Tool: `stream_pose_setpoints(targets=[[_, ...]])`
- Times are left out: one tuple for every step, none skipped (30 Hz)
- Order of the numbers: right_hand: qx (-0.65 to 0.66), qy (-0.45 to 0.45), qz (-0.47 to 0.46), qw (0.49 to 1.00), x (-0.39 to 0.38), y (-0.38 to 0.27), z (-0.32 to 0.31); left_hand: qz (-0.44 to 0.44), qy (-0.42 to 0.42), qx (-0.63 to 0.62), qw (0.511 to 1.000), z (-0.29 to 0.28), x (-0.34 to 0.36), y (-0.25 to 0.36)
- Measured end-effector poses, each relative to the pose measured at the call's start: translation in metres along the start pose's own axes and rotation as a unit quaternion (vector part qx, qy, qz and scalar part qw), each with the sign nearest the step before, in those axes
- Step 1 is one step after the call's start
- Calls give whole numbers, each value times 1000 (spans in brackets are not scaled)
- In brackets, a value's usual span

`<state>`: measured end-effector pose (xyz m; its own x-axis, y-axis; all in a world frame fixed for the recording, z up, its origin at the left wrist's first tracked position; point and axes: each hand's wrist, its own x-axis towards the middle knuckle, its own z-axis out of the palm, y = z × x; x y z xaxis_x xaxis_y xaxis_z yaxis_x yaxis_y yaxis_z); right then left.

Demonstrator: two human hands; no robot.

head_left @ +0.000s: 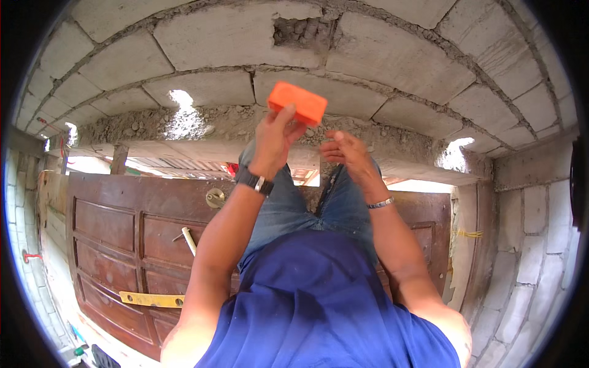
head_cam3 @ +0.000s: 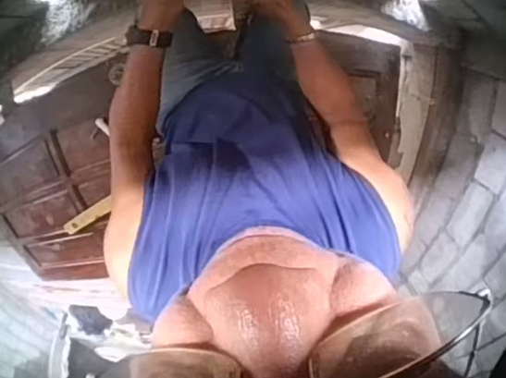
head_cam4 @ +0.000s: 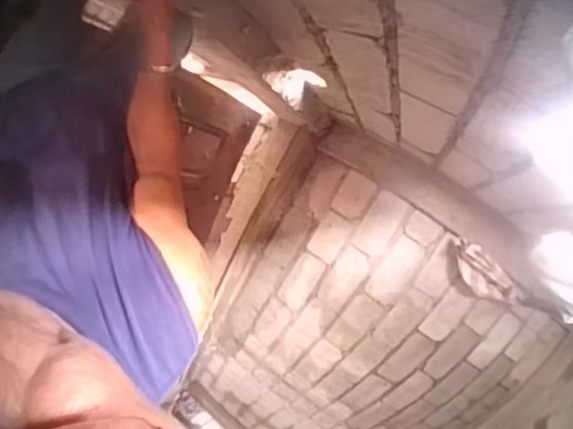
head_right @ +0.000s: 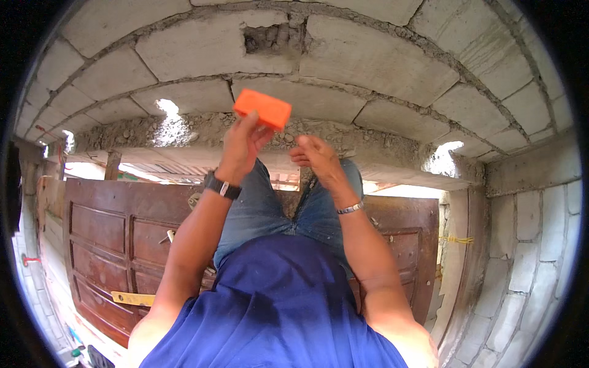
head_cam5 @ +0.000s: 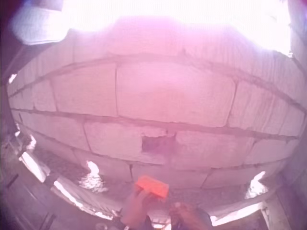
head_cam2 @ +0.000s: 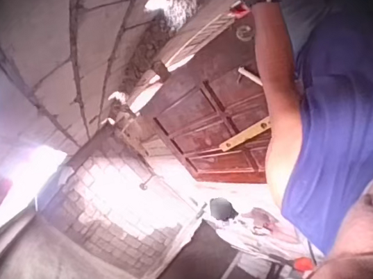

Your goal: Installing a red electrical junction box into a masonry wall using a hammer and a chisel-like tool.

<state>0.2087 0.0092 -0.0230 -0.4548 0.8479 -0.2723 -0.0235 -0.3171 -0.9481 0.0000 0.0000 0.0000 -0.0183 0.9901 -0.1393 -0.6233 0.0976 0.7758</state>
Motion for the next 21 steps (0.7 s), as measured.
stream_pose_setpoints(targets=[[-47, 60, -4, 997, -5, 8, -6, 22, 12, -18, 1000, 0, 12, 4], [-94, 119, -7, 988, -10, 17, -13, 44, 25, -35, 998, 1, 24, 9], [-111, 114, -5, 987, -15, 23, -54, 51, 28, -51, 997, 23, 46, 4], [-223, 168, -16, 960, -12, 46, -79, 75, 27, -60, 995, 33, 66, 13], [-331, 222, -27, 917, -11, 65, -94, 97, 24, -67, 993, 40, 86, 22], [-327, 224, -26, 918, -18, 75, -99, 95, 22, -64, 993, 45, 102, 27], [-377, 242, -21, 894, -31, 85, -102, 107, 41, -72, 991, 50, 114, 31], [-426, 259, -17, 866, -39, 93, -105, 119, 60, -80, 988, 53, 123, 35], [-424, 259, -15, 868, -42, 99, -105, 118, 61, -78, 988, 55, 133, 38], [-388, 275, -55, 878, -44, 104, -104, 126, 65, -83, 986, 56, 142, 41], [-351, 290, -95, 885, -43, 108, -103, 134, 69, -88, 985, 56, 148, 42], [-348, 291, -93, 886, -42, 109, -101, 131, 70, -85, 985, 56, 154, 41], [-369, 282, -97, 880, -39, 110, -99, 136, 76, -58, 986, 54, 158, 40], [-389, 272, -102, 874, -37, 110, -97, 142, 82, -32, 986, 52, 161, 38], [-386, 274, -99, 875, -36, 109, -96, 139, 81, -29, 987, 54, 160, 37], [-411, 273, -101, 864, -36, 108, -94, 136, 78, -33, 987, 56, 159, 36], [-437, 272, -102, 851, -36, 108, -93, 133, 75, -38, 988, 57, 158, 36], [-436, 270, -103, 852, -35, 107, -92, 134, 77, -37, 987, 56, 159, 35], [-437, 272, -99, 851, -35, 105, -92, 129, 82, -37, 988, 56, 161, 35], [-439, 275, -95, 850, -34, 105, -92, 123, 86, -37, 988, 54, 163, 35], [-439, 274, -95, 850, -34, 107, -93, 123, 87, -38, 988, 53, 165, 36]])
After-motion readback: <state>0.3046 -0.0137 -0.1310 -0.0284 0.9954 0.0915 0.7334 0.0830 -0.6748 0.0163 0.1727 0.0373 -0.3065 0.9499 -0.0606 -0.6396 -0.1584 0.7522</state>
